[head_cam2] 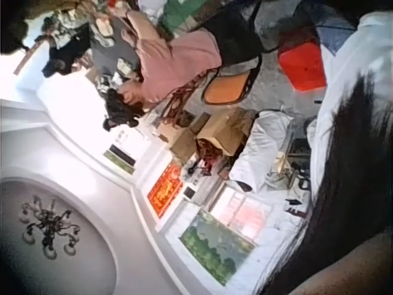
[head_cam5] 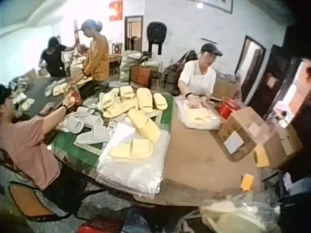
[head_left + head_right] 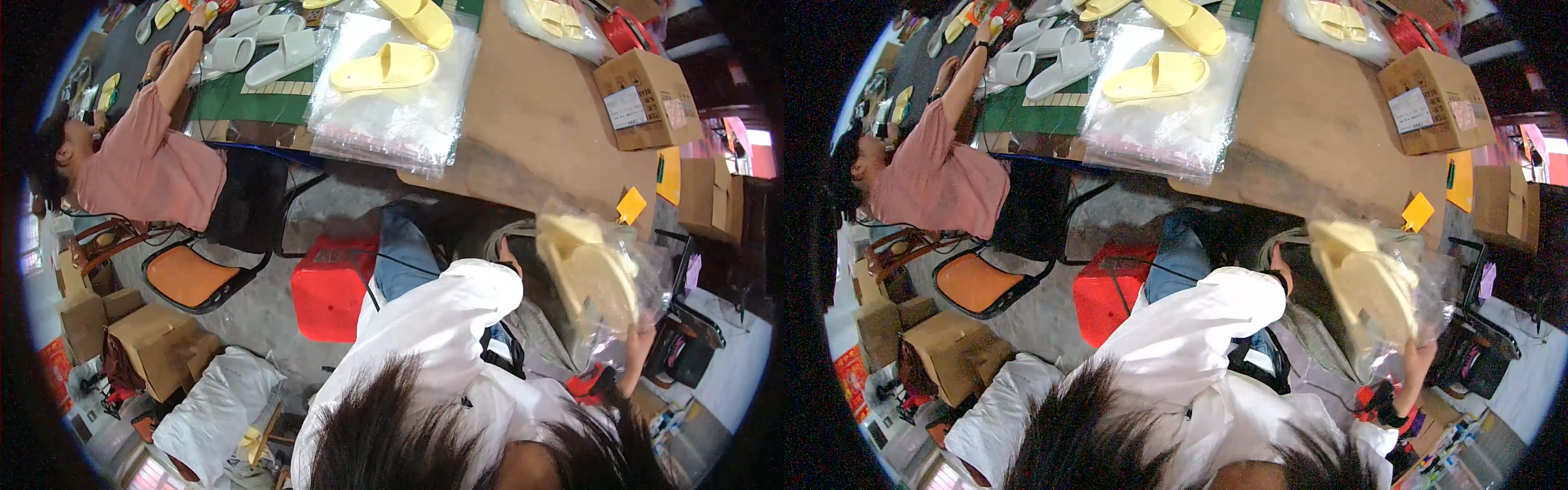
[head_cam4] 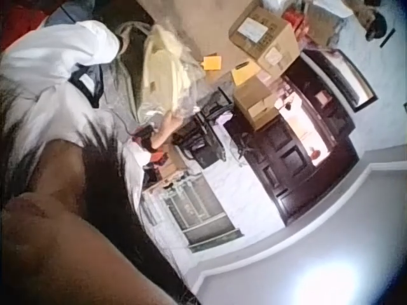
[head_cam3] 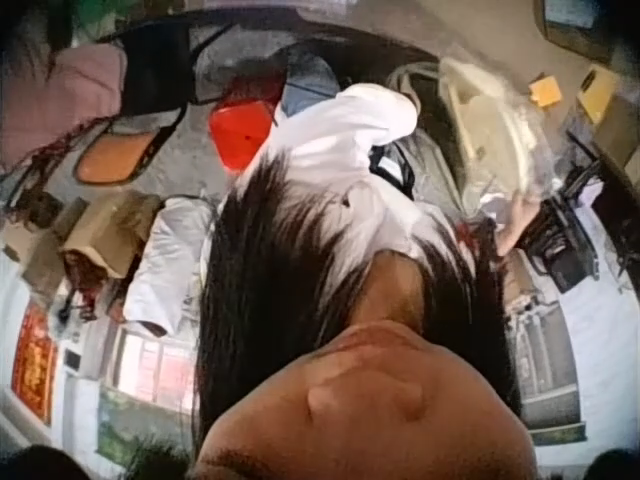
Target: The person is packing slippers into plastic bags and organizing them into large sacks.
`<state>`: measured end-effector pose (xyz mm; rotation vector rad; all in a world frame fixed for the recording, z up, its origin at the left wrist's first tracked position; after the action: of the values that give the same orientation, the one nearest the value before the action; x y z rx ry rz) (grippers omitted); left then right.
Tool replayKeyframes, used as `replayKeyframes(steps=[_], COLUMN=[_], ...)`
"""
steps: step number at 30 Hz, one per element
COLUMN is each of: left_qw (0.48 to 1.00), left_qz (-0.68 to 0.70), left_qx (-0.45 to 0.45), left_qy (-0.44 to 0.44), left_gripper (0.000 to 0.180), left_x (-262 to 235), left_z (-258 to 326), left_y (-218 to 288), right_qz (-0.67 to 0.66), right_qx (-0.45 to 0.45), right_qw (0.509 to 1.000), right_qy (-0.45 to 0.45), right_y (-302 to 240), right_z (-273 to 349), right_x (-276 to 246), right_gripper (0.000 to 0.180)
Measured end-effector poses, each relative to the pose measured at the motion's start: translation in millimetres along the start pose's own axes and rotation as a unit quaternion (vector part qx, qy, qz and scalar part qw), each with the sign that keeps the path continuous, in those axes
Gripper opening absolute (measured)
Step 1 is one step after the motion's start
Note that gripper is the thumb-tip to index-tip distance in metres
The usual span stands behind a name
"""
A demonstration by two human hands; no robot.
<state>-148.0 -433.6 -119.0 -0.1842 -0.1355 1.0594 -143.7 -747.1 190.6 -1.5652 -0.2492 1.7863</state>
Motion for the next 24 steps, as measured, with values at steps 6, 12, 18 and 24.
replayKeyframes(steps=[6, 12, 18, 24], left_qw=[0.971, 0.894, 0.811, 0.814], left_qz=[0.218, 0.402, 0.479, 0.433], left_qx=[0.004, 0.02, 0.023, -0.004], left_qy=[0.094, 0.197, 0.335, 0.387], left_gripper=[0.039, 0.036, 0.027, 0.029], left_x=[10.6, 14.8, -3.9, 7.5], left_z=[12.9, 30.6, 20.2, 73.9], left_y=[-5.2, -2.3, 6.8, -6.5], right_qz=[0.325, 0.376, 0.333, 0.218], right_qx=[0.042, -0.098, -0.081, 0.179], right_qw=[0.945, 0.918, 0.925, 0.838], right_qy=[-0.012, -0.085, -0.165, -0.467], right_y=[44.8, 26.9, 18.2, 65.8], right_z=[11.9, -23.5, 6.0, 86.9], right_x=[65.7, 191.7, 281.7, 328.0], right_gripper=[0.043, 0.039, 0.053, 0.064])
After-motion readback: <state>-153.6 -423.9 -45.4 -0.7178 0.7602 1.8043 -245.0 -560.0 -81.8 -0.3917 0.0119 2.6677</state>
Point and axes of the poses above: each hand's wrist, its own z-axis away from the middle knuckle, its own x-axis out of the palm, y = z × x, the point moved 4 cm from there along -z, towards the middle knuckle, and after that the axes turned 8 degrees about x, right-handed, at the moved point
